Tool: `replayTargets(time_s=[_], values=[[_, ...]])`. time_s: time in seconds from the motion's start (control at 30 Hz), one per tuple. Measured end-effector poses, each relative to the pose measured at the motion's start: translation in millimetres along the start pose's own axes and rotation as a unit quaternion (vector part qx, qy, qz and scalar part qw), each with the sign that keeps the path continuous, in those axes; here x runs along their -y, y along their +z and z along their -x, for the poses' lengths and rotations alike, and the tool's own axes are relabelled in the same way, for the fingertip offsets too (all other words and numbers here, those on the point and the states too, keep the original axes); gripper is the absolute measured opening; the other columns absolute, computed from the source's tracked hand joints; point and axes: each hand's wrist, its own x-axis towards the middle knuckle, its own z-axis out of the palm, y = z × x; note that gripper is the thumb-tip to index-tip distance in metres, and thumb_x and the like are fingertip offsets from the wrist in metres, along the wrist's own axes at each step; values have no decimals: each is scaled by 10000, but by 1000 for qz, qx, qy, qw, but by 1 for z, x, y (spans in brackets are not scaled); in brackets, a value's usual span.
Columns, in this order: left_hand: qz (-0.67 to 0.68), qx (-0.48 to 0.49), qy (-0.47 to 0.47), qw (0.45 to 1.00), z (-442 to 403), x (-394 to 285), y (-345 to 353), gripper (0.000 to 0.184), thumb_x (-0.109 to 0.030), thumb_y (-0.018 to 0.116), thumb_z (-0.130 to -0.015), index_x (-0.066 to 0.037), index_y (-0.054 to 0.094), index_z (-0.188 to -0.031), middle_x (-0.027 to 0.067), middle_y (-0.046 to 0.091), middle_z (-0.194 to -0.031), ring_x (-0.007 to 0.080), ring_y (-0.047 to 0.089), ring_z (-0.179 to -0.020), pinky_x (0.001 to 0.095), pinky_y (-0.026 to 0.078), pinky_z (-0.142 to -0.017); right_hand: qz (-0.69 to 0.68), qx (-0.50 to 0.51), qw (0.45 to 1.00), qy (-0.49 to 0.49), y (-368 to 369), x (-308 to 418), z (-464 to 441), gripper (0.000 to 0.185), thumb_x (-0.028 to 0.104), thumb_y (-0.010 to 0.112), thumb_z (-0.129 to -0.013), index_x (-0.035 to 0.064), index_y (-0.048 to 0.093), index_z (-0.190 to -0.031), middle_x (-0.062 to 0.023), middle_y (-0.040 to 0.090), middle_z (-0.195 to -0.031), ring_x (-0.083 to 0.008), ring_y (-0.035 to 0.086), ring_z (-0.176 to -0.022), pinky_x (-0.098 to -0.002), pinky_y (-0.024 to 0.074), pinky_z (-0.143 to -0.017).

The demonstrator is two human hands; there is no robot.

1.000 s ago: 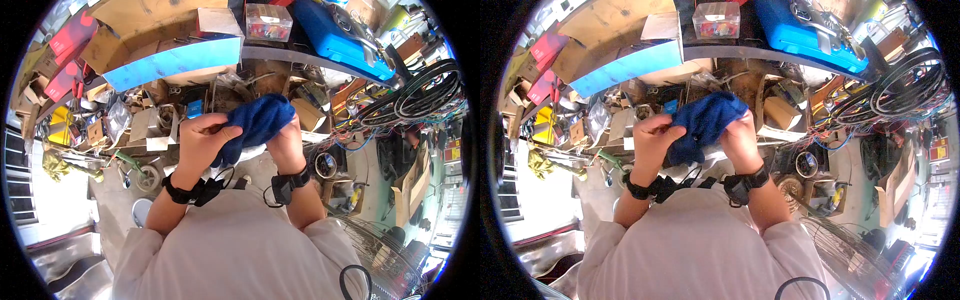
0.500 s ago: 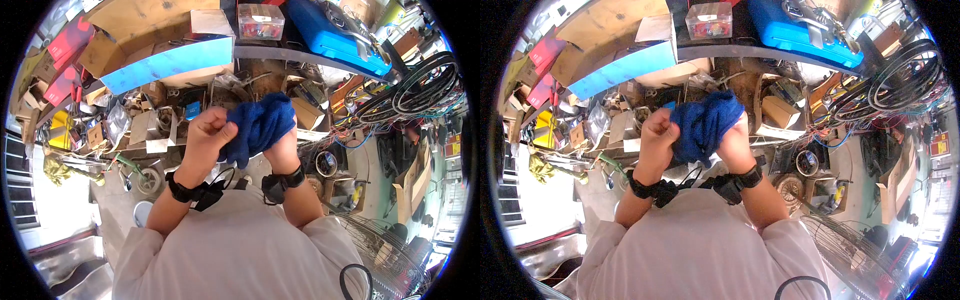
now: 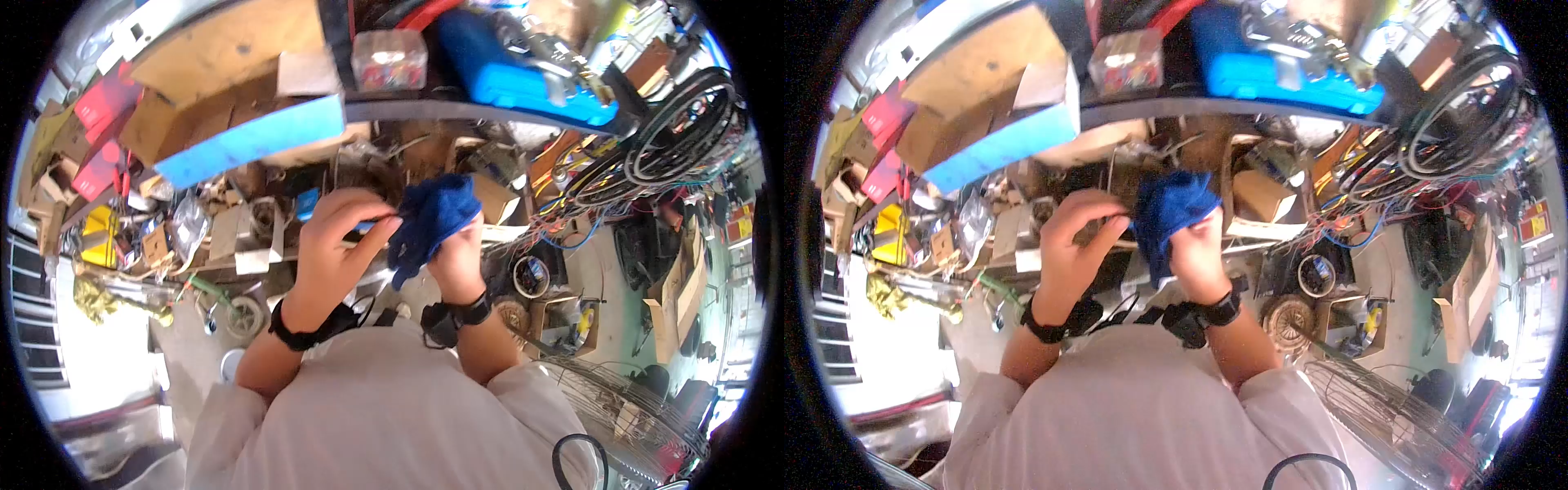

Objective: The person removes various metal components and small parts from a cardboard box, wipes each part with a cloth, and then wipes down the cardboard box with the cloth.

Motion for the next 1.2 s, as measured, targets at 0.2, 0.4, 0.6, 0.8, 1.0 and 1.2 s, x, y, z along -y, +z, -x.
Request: replayTargets(time_s=[0.2, 0.4, 0.6, 0.8, 1.0, 1.2], values=[[13, 34, 61, 997, -32, -21, 9, 147, -31, 715, -719, -33, 617, -828, 98, 623, -855, 260, 591, -831, 337, 458, -757, 9, -31, 998, -59, -23, 22, -2, 132, 34, 604, -836, 12, 559, -959, -52, 620, -883, -136, 600, -766, -276, 498, -688], [50, -54, 103, 992, -95, -39, 16, 144, 24, 689, -752, 0, 606, -868, 88, 623, -864, 163, 597, -775, 270, 470, -722, -58, -57, 997, -15, -60, 31, 3, 304, 288, 469, -915, 12, 517, -1033, -136, 608, -925, -252, 625, -801, -370, 539, -709], [-46, -60, 273, 959, -170, -78, 45, 121, -10, 720, -721, -15, 641, -813, 87, 622, -872, 176, 591, -830, 276, 451, -760, -58, -40, 997, -35, -76, 39, 2, 188, 166, 549, -888, 48, 520, -1032, -93, 607, -933, -199, 614, -802, -322, 521, -684], [-155, 55, 310, 936, -233, -72, 79, 148, -140, 731, -697, -33, 639, -744, 90, 611, -795, 252, 582, -822, 337, 447, -755, -75, -79, 992, -58, -82, 50, -2, 147, 82, 578, -871, 59, 534, -1009, -67, 607, -934, -169, 611, -805, -284, 518, -666], [-177, 114, 262, 942, -250, -52, 85, 146, -141, 724, -706, -24, 644, -743, 99, 604, -774, 244, 579, -803, 335, 447, -726, -84, -56, 994, -40, -92, 55, -3, 182, 38, 592, -852, 60, 530, -1022, -69, 610, -934, -173, 613, -800, -299, 522, -674], [-164, 193, 168, 953, -253, -59, 87, 158, -160, 717, -720, -22, 651, -762, 105, 612, -802, 236, 585, -806, 322, 451, -724, -84, -49, 995, -33, -100, 44, -7, 257, 282, 453, -945, 69, 506, -1080, -119, 597, -972, -254, 603, -853, -367, 513, -728]])
